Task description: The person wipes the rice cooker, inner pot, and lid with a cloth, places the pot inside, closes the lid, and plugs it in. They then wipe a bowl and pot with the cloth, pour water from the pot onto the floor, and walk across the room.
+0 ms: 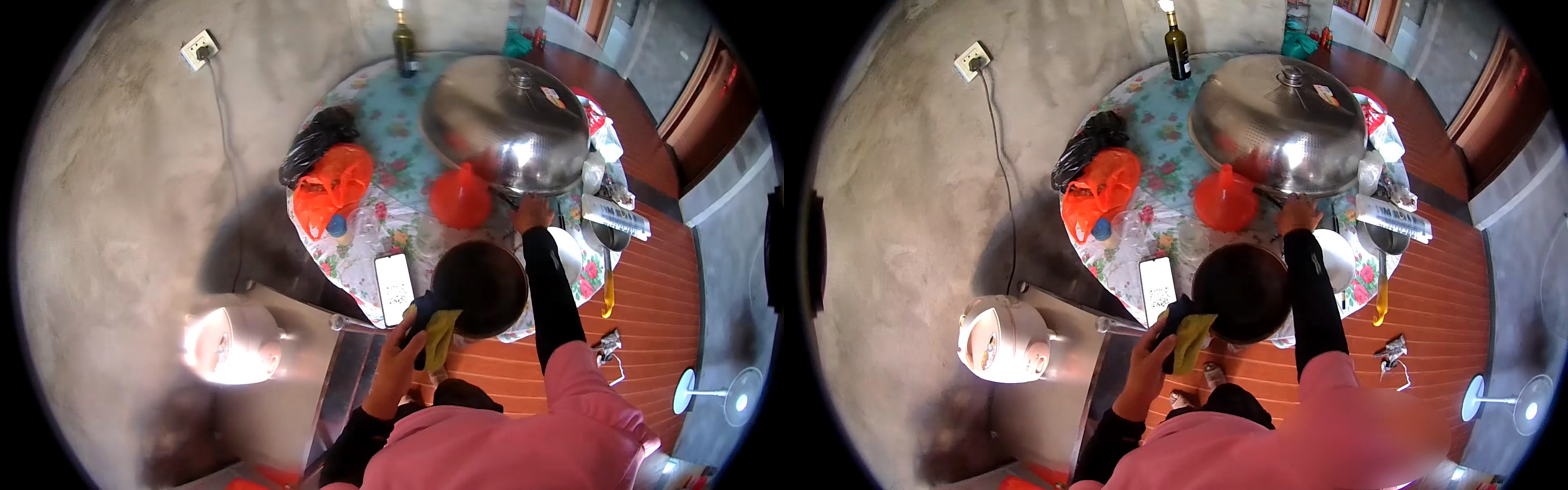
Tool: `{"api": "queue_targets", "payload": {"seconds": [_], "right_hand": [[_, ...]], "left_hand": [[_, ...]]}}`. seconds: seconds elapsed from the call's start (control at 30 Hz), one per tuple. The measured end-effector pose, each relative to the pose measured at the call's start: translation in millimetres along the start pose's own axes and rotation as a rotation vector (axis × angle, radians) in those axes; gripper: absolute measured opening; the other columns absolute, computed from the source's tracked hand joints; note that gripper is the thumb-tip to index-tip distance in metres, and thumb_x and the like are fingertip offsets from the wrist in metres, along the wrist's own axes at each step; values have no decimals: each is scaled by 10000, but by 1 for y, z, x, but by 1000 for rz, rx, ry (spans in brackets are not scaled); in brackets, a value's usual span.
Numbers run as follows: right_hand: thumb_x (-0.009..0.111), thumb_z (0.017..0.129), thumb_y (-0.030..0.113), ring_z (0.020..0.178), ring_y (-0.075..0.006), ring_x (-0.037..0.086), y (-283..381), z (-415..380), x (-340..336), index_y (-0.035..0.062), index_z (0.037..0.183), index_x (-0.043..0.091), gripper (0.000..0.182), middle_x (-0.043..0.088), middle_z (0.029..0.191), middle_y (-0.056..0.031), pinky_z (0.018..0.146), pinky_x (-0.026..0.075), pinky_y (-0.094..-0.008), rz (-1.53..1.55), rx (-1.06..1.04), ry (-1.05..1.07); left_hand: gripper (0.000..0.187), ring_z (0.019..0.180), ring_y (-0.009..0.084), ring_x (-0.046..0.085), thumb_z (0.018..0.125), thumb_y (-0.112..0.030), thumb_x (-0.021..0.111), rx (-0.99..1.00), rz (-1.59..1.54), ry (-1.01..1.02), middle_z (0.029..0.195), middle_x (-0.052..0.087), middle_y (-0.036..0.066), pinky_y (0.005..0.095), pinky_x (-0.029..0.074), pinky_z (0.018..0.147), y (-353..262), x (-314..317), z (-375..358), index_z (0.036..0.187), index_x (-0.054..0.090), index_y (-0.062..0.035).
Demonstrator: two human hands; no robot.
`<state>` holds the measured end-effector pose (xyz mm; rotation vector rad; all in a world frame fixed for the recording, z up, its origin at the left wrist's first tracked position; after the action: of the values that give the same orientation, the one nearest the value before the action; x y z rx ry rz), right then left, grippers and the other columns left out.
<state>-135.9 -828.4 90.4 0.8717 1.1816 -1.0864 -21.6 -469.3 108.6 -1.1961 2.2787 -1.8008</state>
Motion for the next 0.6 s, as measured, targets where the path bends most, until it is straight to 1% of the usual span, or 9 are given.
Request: {"api": "queue_targets", "payload": {"seconds": [0.1, 0.13, 0.17, 0.23, 0.27, 0.3, 0.33, 0.5, 0.6], "right_hand": [[628, 808, 292, 945, -326, 562, 20, -55, -20, 22, 1069, 546, 385, 592, 1023, -164, 837, 441, -387, 1068, -250, -5], [631, 812, 230, 918, -239, 561, 31, -99, -52, 12, 1127, 508, 403, 580, 1018, -119, 822, 447, -341, 1491, -276, 531], [629, 815, 162, 913, -161, 532, 38, -130, -52, 14, 1207, 442, 458, 551, 1035, -78, 819, 447, -298, 1350, -365, 678], [616, 819, 124, 940, -144, 529, 54, -185, -65, 41, 1260, 392, 501, 534, 1074, -70, 822, 451, -279, 1497, -551, 521], [616, 819, 124, 940, -144, 529, 48, -194, -62, 41, 1260, 392, 501, 534, 1074, -70, 822, 451, -279, 1490, -556, 522], [623, 812, 120, 952, -150, 533, 41, -197, -53, 43, 1261, 389, 512, 536, 1075, -76, 827, 454, -286, 1678, -317, 630], [630, 804, 115, 965, -156, 537, 35, -200, -45, 45, 1262, 387, 523, 538, 1076, -83, 833, 458, -293, 1851, -60, 738], [626, 786, 86, 972, -172, 550, -17, -191, -49, 41, 1263, 372, 542, 542, 1073, -86, 820, 476, -307, 2046, 219, 743], [605, 799, 91, 965, -176, 556, -33, -188, -44, 37, 1259, 370, 520, 541, 1073, -87, 805, 485, -308, 2122, 334, 684]], "left_hand": [[407, 1028, 124, 493, 879, -81, 527, 15, 34, -60, 1167, 517, 82, 240, 404, 888, -2, 14, 9, 1263, 437, 17], [424, 1053, 140, 496, 888, -73, 503, 63, -32, -3, 1183, 511, 89, 255, 416, 888, 1, 19, 16, 1289, 400, 18], [442, 1077, 155, 500, 896, -65, 479, 112, -101, 54, 1199, 505, 97, 270, 429, 888, 2, 25, 21, 1314, 363, 20], [427, 1127, 171, 470, 909, -84, 457, 10, -197, 117, 1224, 491, 104, 283, 408, 920, 2, 33, 25, 1314, 368, 17], [418, 1121, 170, 473, 910, -97, 457, 36, -33, 227, 1221, 492, 102, 293, 414, 919, 5, 33, 28, 1306, 379, 11], [409, 1116, 170, 476, 911, -110, 458, 66, 134, 331, 1219, 493, 99, 303, 419, 918, 10, 31, 34, 1297, 391, 6], [378, 1057, 170, 509, 908, -126, 475, -51, -163, 207, 1193, 502, 90, 318, 446, 893, 29, 22, 41, 1260, 426, 4], [363, 954, 208, 564, 865, -89, 549, 20, 299, -188, 1076, 539, 72, 345, 526, 753, 50, 2, 62, 1207, 437, -46], [562, 927, 235, 579, 795, -120, 646, -384, 306, -16, 1033, 544, 98, 423, 555, 652, 80, 5, 85, 1254, 328, -64]]}}
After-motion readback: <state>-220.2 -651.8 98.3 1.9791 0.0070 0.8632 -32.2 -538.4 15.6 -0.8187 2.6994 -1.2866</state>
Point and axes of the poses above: each hand's wrist, its own z-axis towards the middle knuckle, its own x-axis out of the palm, y = z × x, the point moved 2 cm from there along z, towards the middle knuckle
